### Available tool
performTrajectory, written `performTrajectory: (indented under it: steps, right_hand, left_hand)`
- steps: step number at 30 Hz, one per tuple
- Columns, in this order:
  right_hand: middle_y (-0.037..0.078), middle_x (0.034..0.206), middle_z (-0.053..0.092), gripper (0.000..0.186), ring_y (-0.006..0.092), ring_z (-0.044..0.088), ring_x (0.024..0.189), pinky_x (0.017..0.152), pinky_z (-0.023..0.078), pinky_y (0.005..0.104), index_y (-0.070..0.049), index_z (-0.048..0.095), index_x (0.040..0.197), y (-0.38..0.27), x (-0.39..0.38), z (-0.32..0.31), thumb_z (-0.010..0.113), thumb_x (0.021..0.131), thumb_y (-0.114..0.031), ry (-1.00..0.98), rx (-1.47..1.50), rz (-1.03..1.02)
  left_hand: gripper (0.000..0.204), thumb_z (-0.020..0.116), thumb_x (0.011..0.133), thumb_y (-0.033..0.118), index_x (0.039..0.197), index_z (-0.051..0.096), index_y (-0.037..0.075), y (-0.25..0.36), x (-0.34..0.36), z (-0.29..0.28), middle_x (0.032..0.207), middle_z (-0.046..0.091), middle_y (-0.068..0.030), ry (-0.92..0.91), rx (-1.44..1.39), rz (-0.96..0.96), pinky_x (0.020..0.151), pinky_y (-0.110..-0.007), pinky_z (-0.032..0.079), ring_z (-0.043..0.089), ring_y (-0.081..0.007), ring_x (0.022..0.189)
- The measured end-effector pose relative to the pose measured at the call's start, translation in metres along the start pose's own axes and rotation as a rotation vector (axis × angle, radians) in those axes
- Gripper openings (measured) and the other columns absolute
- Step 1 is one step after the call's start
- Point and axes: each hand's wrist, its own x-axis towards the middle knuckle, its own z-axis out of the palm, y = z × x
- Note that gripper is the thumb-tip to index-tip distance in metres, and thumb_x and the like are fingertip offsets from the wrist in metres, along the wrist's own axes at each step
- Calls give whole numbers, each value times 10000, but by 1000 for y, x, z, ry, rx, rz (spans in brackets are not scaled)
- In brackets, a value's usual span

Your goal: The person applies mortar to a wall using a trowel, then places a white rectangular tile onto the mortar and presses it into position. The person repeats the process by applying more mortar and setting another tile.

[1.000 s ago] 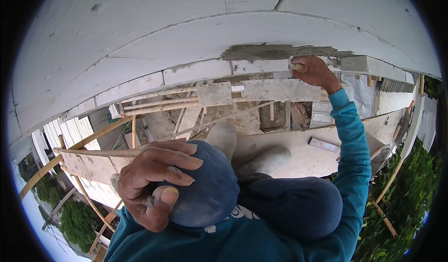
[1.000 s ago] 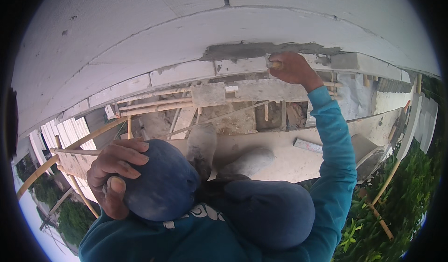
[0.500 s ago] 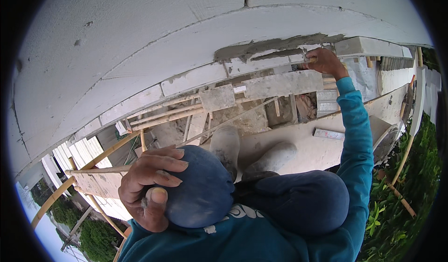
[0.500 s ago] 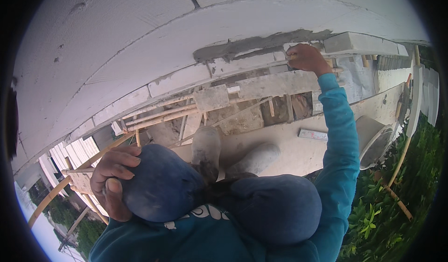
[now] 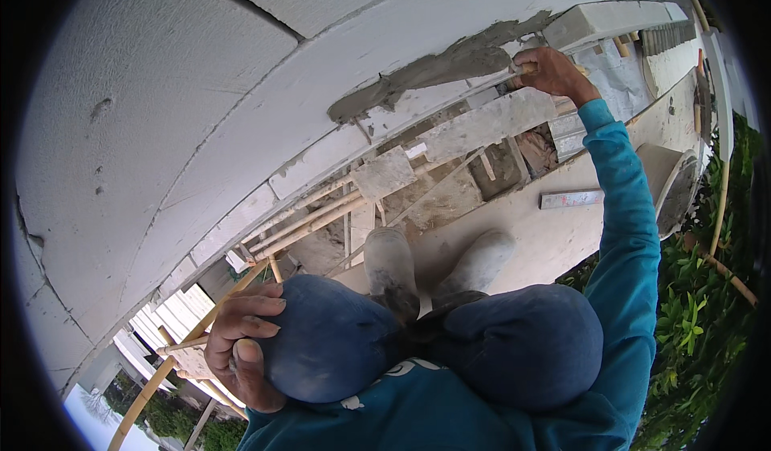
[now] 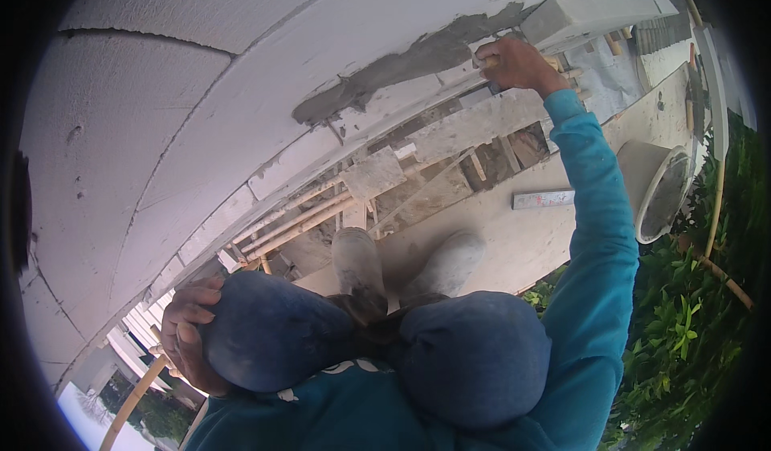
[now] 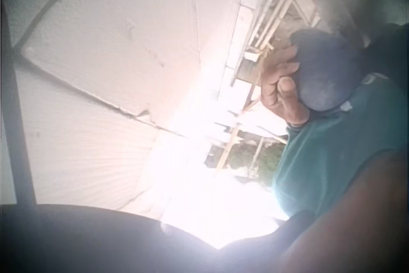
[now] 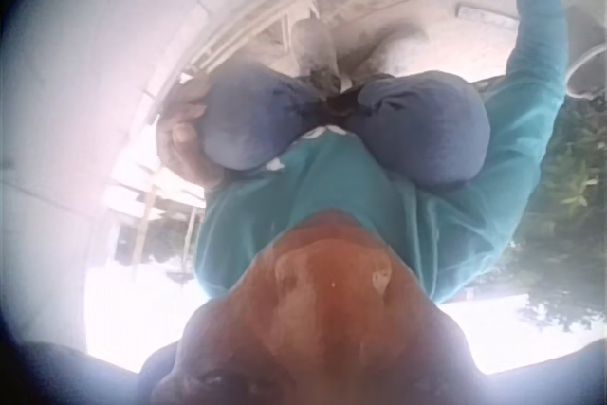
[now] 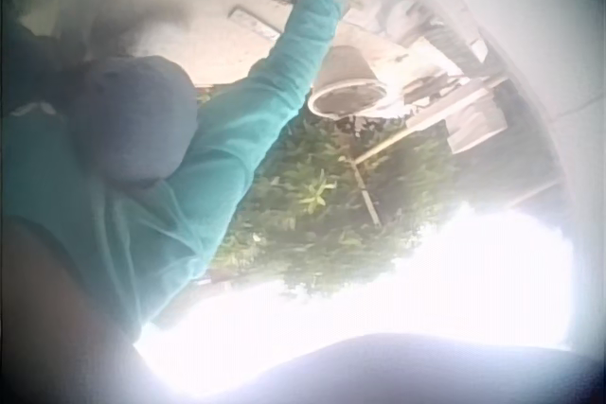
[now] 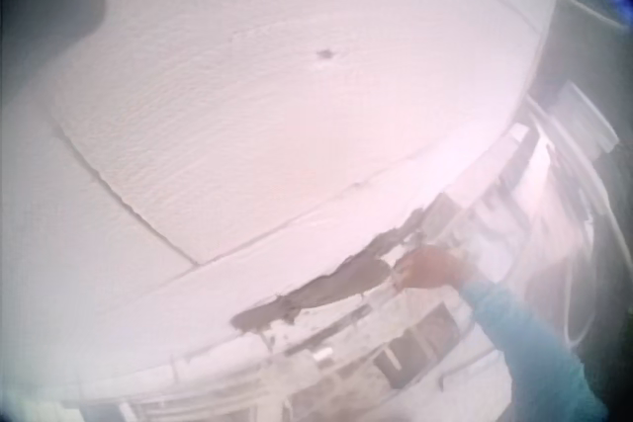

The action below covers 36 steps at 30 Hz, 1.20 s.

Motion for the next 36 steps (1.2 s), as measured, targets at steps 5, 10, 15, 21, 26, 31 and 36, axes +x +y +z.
performTrajectory:
  steps: [5,10,15,21,26,31,36]
  right_hand:
    - [118,967,731,313,333,685,926,854,534,410,-159,758,1010,13,41,-21,771,719,-272,91,-245,-19]
    - [153,970,730,377,346,686,893,865,534,427,-87,750,1049,8,14,-47,789,718,-263,91,-21,-25]
    - [141,954,728,333,349,686,913,830,540,425,-136,749,1015,-15,-13,1,732,715,-281,-16,48,58]
    - [147,955,726,335,333,696,939,864,539,427,-99,732,1023,-54,14,140,655,746,-272,-122,53,-19]
    - [156,1015,716,405,350,684,974,884,526,491,-116,704,1126,-106,6,161,666,831,-391,-215,-22,141]
    - [173,1052,711,392,360,681,998,900,518,496,-119,723,1107,-66,18,148,671,817,-378,-122,48,235]
    - [131,1058,720,400,343,672,1014,899,512,463,-146,745,1067,28,10,79,751,741,-379,-60,29,347]
  left_hand:
    - [350,553,975,314,841,591,-7,1,-2,4,944,662,-220,29,27,1,980,-494,435,615,-352,1045]
    - [303,527,970,268,865,588,-9,-8,0,7,951,656,-236,30,-40,19,984,-507,431,611,-365,1044]
    - [281,522,965,244,867,587,-10,-1,4,9,953,656,-240,19,-28,15,985,-513,429,611,-369,1046]
    - [274,513,963,234,868,583,-12,-5,3,4,958,654,-244,18,21,2,988,-522,425,610,-373,1055]
    - [277,514,960,237,875,581,-18,-8,1,7,966,652,-251,75,3,-19,998,-527,420,608,-378,1063]
    - [306,500,987,265,883,572,-13,-2,-6,1,996,647,-240,90,41,-30,1019,-538,413,597,-364,1089]
    - [344,486,1010,302,864,562,0,-6,-7,-1,1007,645,-221,69,16,-28,1028,-533,413,590,-353,1101]
